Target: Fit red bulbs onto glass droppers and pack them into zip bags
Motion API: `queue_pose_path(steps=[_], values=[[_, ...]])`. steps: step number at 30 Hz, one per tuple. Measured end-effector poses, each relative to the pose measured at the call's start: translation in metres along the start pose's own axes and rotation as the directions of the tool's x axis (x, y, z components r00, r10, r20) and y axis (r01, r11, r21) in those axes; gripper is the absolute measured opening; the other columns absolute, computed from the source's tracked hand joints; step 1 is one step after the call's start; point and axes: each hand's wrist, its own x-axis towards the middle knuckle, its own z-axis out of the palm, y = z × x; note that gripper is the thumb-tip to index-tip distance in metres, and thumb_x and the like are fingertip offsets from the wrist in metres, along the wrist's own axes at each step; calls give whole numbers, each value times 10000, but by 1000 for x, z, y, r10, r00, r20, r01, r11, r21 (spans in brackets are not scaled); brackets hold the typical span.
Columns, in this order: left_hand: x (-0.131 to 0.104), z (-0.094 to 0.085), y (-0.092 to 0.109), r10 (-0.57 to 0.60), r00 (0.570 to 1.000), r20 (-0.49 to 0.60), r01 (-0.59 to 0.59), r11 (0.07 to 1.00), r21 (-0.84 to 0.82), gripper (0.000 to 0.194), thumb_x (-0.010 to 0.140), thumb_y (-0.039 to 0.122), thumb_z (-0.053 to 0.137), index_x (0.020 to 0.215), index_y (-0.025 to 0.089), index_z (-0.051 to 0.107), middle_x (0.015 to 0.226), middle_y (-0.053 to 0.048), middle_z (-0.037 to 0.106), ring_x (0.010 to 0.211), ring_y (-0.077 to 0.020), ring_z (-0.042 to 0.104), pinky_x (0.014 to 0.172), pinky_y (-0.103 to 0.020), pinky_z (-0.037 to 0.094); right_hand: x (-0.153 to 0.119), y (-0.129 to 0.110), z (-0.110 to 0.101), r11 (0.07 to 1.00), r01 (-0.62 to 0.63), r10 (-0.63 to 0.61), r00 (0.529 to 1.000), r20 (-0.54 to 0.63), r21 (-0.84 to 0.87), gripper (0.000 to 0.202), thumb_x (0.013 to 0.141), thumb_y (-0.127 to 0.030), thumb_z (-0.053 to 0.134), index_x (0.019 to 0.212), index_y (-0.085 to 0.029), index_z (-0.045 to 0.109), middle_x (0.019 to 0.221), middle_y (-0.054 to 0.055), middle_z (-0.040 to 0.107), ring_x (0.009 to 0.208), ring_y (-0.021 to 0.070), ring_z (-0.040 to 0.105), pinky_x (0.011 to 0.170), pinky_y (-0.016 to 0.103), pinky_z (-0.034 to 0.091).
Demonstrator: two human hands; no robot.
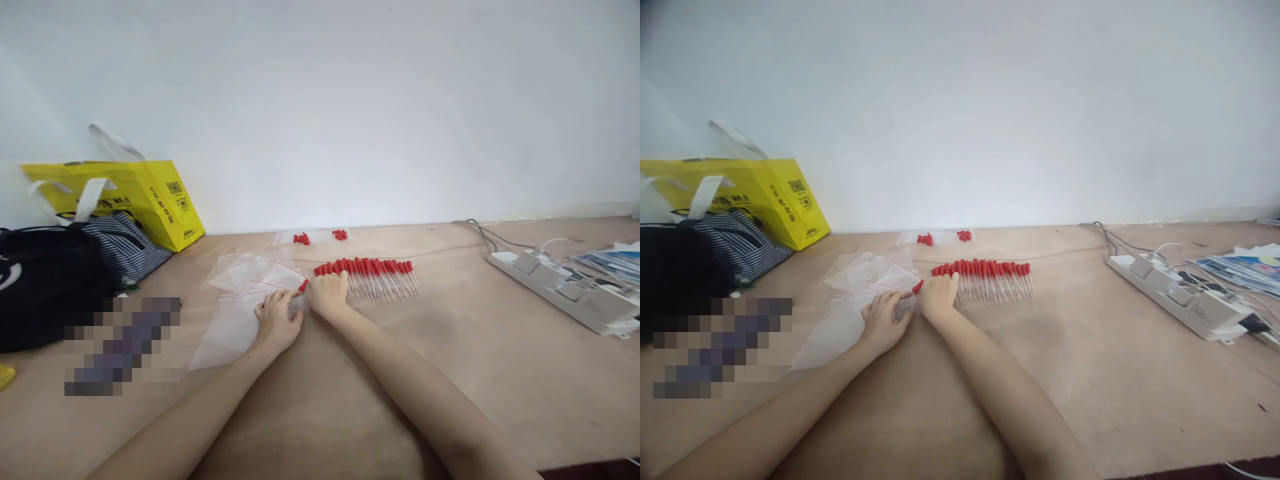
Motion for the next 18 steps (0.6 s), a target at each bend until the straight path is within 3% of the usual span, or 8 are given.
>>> queue_pose_path(steps=[5, 9, 13, 15, 18], values=[[-1, 0, -1, 32, 999, -19, -32, 999, 21, 283, 725, 244, 533, 1007, 225, 550, 1040, -48, 559, 1006, -227, 459, 819, -385, 282, 4, -8, -2, 1000, -7, 7, 999, 39, -10, 236, 754, -145, 423, 811, -137, 651, 847, 135, 652, 844, 232, 562, 800, 389, 216], [-3, -1, -1, 102, 994, -39, -100, 994, 42, 276, 747, 247, 508, 1020, 224, 538, 1088, -60, 549, 1032, -226, 453, 841, -400, 257, -5, 3, -14, 1000, -5, 5, 1000, 16, 17, 245, 776, -216, 410, 813, -117, 631, 864, 146, 640, 836, 226, 561, 774, 364, 266], [-4, -5, -1, 123, 992, -22, -122, 992, 33, 270, 765, 256, 485, 1029, 218, 527, 1077, -63, 557, 1021, -234, 463, 833, -402, 276, -24, 47, -19, 981, 83, -78, 996, -35, 175, 244, 809, -231, 356, 860, -89, 547, 848, 155, 613, 762, 200, 556, 657, 291, 339], [-2, -8, -2, 135, 991, 3, -135, 991, 12, 255, 760, 258, 492, 1009, 218, 531, 1037, -50, 575, 1002, -230, 474, 820, -380, 304, -34, 77, -13, 925, 188, -170, 982, -83, 329, 201, 828, -203, 311, 892, -119, 483, 788, 98, 598, 680, 161, 539, 602, 254, 354], [6, -12, -2, 152, 988, 13, -152, 988, 11, 211, 748, 257, 510, 951, 212, 547, 985, -39, 592, 973, -228, 489, 807, -351, 335, -48, 116, -1, 853, 316, -255, 947, -197, 415, 167, 818, -161, 302, 923, -151, 432, 734, 53, 574, 634, 150, 514, 594, 254, 366]])
